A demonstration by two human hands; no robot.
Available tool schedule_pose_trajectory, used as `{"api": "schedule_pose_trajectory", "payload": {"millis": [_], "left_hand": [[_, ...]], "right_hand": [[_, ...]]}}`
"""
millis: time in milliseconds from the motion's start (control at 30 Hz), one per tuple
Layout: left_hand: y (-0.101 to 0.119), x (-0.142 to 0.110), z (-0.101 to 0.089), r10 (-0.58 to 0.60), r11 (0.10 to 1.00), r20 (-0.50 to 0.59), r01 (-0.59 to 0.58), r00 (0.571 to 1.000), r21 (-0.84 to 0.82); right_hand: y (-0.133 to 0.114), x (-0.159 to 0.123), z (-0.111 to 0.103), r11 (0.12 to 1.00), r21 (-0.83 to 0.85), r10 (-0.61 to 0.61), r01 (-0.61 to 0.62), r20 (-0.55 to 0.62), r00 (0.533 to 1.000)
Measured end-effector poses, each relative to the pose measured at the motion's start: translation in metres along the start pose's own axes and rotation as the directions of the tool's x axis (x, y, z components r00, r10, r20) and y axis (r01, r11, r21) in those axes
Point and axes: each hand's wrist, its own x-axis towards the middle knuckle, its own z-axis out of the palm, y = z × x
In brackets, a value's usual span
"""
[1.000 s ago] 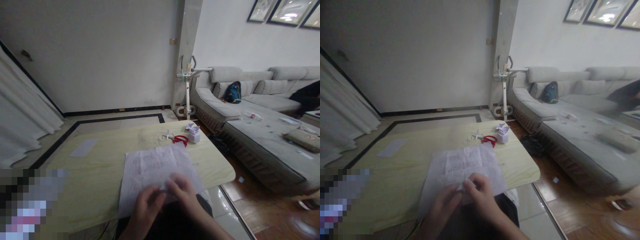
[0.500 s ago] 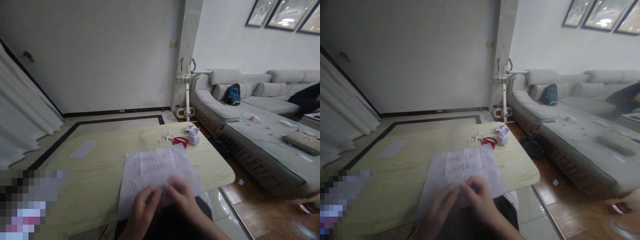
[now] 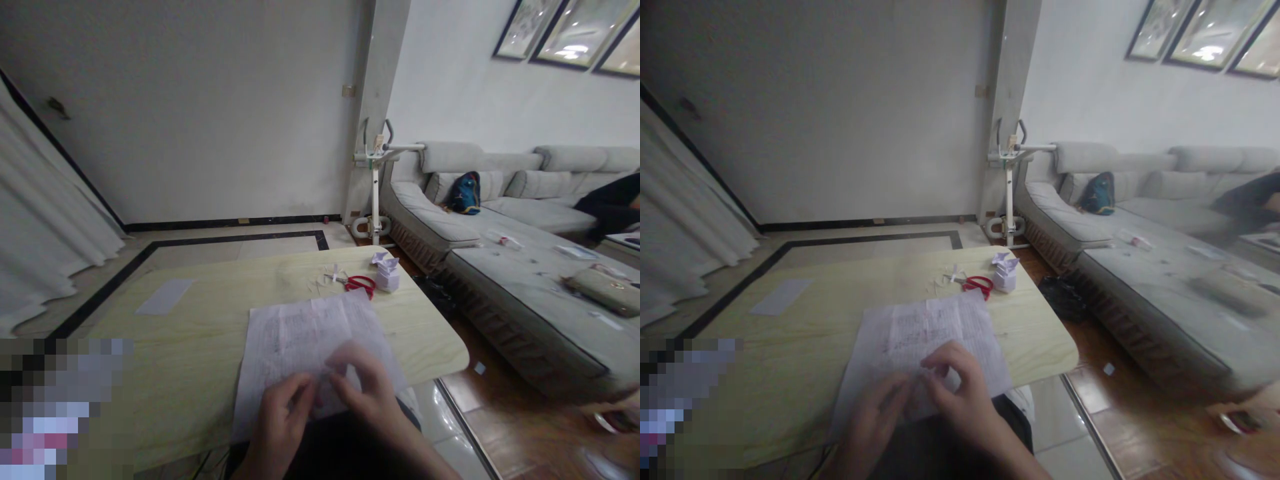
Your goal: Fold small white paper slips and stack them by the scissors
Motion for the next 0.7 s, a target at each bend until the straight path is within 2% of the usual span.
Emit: {"api": "schedule_pose_trajectory", "payload": {"millis": [133, 300, 400, 533, 700], "left_hand": [[-0.001, 0.002, 0.003, -0.038, 0.998, -0.007, 0.038, 0.999, -0.050], [0.005, 0.003, 0.002, -0.067, 0.991, -0.105, 0.054, 0.992, -0.119], [0.007, 0.002, 0.002, -0.075, 0.986, -0.149, 0.051, 0.986, -0.157], [0.006, 0.001, 0.003, -0.055, 0.991, -0.171, 0.032, 0.984, -0.131], [-0.002, 0.000, 0.003, 0.010, 0.997, -0.112, -0.019, 0.994, -0.080]], "right_hand": [[0.006, -0.003, 0.000, 0.986, -0.111, -0.123, 0.127, 0.037, 0.992], [0.009, -0.007, 0.001, 0.965, -0.169, -0.193, 0.202, 0.068, 0.979], [0.006, -0.006, 0.001, 0.964, -0.173, -0.186, 0.204, 0.113, 0.976], [0.001, -0.002, 0.000, 0.975, -0.148, -0.147, 0.165, 0.125, 0.981], [-0.001, -0.001, 0.002, 0.986, -0.111, -0.111, 0.120, 0.086, 0.990]]}}
